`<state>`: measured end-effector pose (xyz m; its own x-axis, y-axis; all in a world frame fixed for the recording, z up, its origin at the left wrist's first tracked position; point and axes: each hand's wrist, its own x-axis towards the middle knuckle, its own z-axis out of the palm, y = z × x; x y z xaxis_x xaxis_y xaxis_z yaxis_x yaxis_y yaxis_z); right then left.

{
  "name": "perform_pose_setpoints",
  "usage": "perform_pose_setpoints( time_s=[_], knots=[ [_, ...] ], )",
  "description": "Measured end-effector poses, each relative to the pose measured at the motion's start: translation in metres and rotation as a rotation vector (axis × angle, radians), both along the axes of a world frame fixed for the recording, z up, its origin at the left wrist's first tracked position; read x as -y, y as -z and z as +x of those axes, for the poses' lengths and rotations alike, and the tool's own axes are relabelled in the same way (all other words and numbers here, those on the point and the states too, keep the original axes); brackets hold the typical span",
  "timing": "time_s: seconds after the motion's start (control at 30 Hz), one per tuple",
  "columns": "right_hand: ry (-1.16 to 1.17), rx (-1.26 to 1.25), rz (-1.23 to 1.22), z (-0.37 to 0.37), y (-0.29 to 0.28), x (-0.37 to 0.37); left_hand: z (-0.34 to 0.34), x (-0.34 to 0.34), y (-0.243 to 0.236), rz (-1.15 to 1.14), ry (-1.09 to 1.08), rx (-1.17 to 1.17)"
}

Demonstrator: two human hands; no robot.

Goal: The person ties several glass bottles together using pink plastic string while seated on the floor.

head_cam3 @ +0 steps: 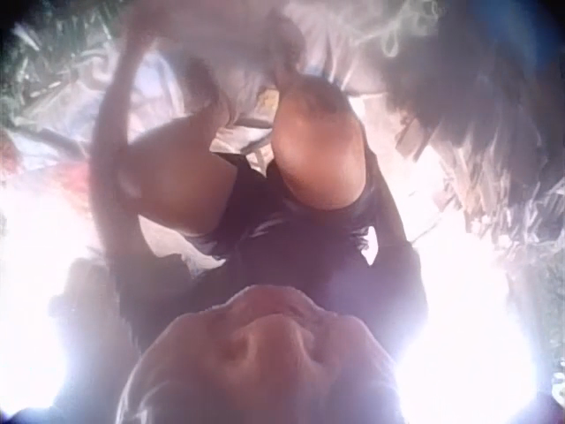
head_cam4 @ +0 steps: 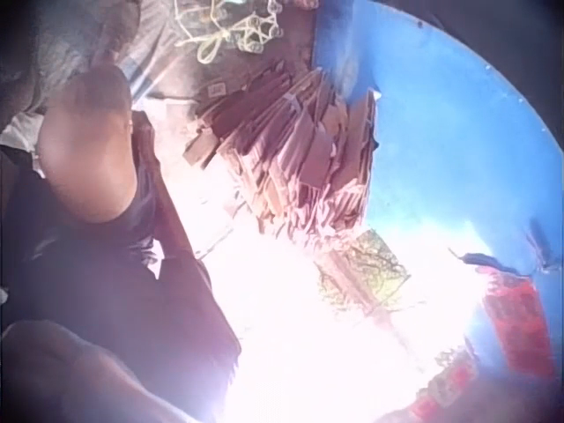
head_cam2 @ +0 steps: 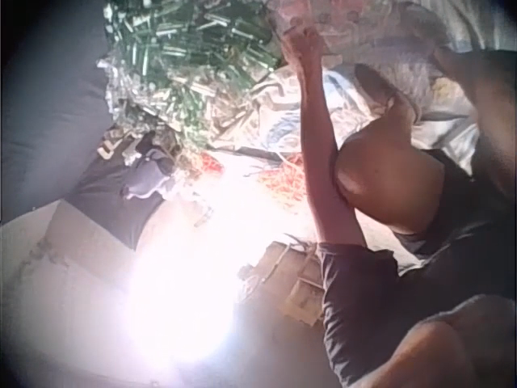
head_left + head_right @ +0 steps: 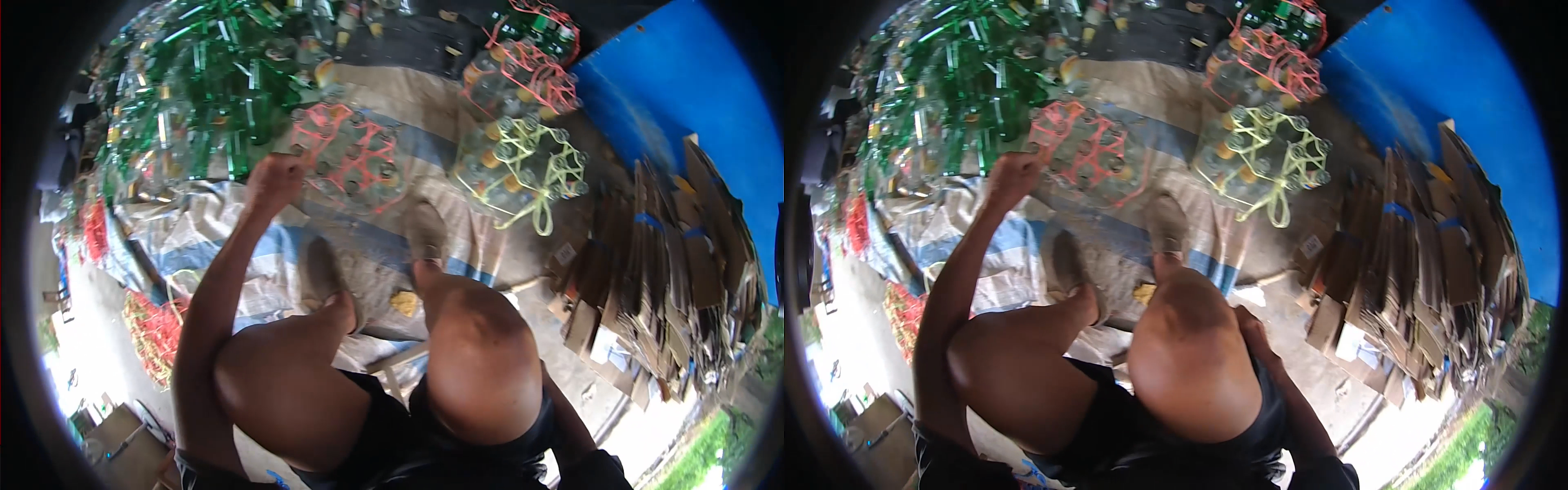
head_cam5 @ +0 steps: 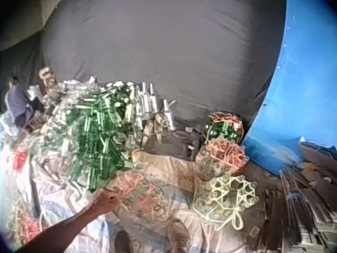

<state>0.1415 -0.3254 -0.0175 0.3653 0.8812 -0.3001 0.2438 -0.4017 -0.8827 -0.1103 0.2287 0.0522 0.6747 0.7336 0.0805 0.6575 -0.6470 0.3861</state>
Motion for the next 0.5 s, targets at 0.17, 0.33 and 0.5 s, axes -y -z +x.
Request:
perform_pose_setpoints(
  time_s=[0.17, 0.33, 0.5],
  knots=[
    [-0.006, 0.15, 0.009, 0.016, -0.03, -0.006, 0.008, 0.006, -0.008, -0.094, -0.083, -0.149],
    [0.005, 0.224, -0.04, 0.021, -0.064, -0.038, 0.012, 0.015, -0.039, -0.1, -0.141, -0.313],
    [-0.03, 0.288, 0.083, 0.041, -0.096, -0.092, 0.02, 0.012, -0.055, -0.078, -0.074, -0.314]
  ],
)
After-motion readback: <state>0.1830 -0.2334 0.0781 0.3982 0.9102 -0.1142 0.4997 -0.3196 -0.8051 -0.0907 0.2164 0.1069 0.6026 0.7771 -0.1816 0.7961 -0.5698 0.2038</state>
